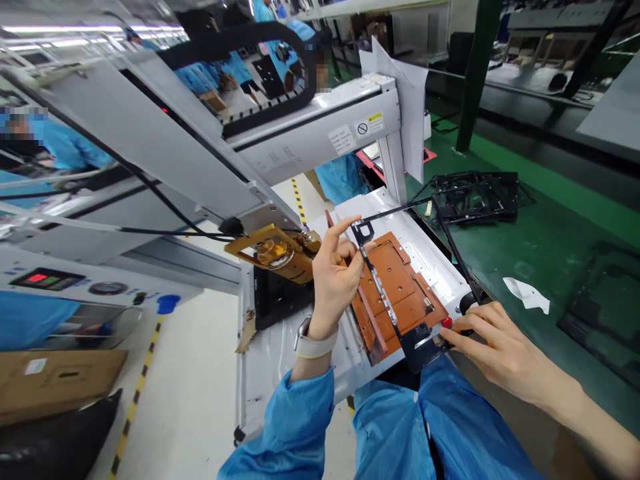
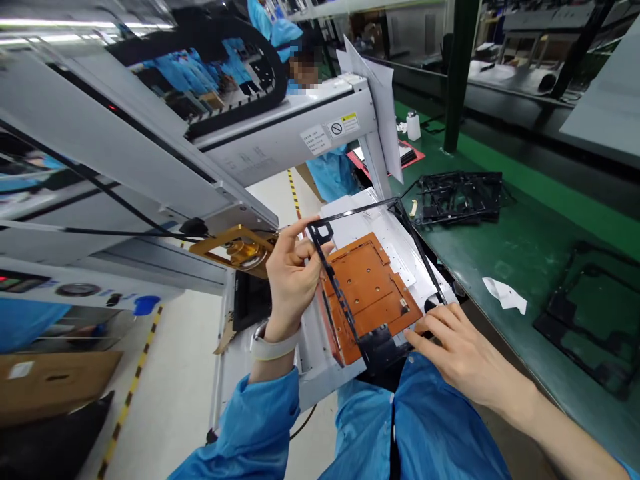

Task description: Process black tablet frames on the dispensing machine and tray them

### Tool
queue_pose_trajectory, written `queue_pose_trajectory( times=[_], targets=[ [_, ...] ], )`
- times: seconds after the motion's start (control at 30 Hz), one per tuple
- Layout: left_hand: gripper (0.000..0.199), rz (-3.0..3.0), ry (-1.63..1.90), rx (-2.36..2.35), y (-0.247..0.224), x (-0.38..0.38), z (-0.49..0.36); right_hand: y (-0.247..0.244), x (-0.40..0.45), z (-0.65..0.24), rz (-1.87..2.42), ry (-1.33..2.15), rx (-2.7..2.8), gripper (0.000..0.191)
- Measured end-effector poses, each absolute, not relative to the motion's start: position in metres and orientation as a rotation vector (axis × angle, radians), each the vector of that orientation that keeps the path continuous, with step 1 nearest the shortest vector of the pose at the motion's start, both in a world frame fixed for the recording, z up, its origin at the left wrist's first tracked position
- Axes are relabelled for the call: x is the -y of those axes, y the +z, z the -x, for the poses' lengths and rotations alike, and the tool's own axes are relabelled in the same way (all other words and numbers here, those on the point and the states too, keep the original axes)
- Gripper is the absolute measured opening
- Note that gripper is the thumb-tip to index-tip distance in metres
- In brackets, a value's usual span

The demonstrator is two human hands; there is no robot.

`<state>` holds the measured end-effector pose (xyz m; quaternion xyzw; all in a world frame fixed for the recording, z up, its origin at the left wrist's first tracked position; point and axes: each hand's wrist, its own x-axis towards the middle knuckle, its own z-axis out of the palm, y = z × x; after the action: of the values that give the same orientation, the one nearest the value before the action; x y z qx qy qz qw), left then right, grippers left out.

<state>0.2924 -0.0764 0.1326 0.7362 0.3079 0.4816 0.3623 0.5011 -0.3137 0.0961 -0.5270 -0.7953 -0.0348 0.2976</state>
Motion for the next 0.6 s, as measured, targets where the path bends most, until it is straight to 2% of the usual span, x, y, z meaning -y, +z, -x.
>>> queue_pose_trajectory(
  times=[0.17,0.3,0.4,0.53,0.6],
  targets=[
    [0.049,-1.884,1.243,-0.742,0.134,0.070,-0.290,0.088,0.310,-0.504,1.401,-0.116,2.116,0.035],
    [0.059,-2.035,1.172,-0.805,0.141,0.073,-0.279,0.076,0.314,-0.547,1.627,-0.188,2.004,0.023],
    [0.054,-2.132,1.180,-0.890,0.141,0.084,-0.270,0.060,0.335,-0.631,1.975,-0.216,1.804,0.015],
    [0.062,-2.130,1.202,-0.740,0.132,0.107,-0.263,0.043,0.401,-0.774,2.579,-0.090,1.333,0.024],
    [0.060,-2.171,1.168,-0.710,0.127,0.118,-0.262,0.039,0.432,-0.831,2.806,-0.005,1.041,0.029]
  ],
)
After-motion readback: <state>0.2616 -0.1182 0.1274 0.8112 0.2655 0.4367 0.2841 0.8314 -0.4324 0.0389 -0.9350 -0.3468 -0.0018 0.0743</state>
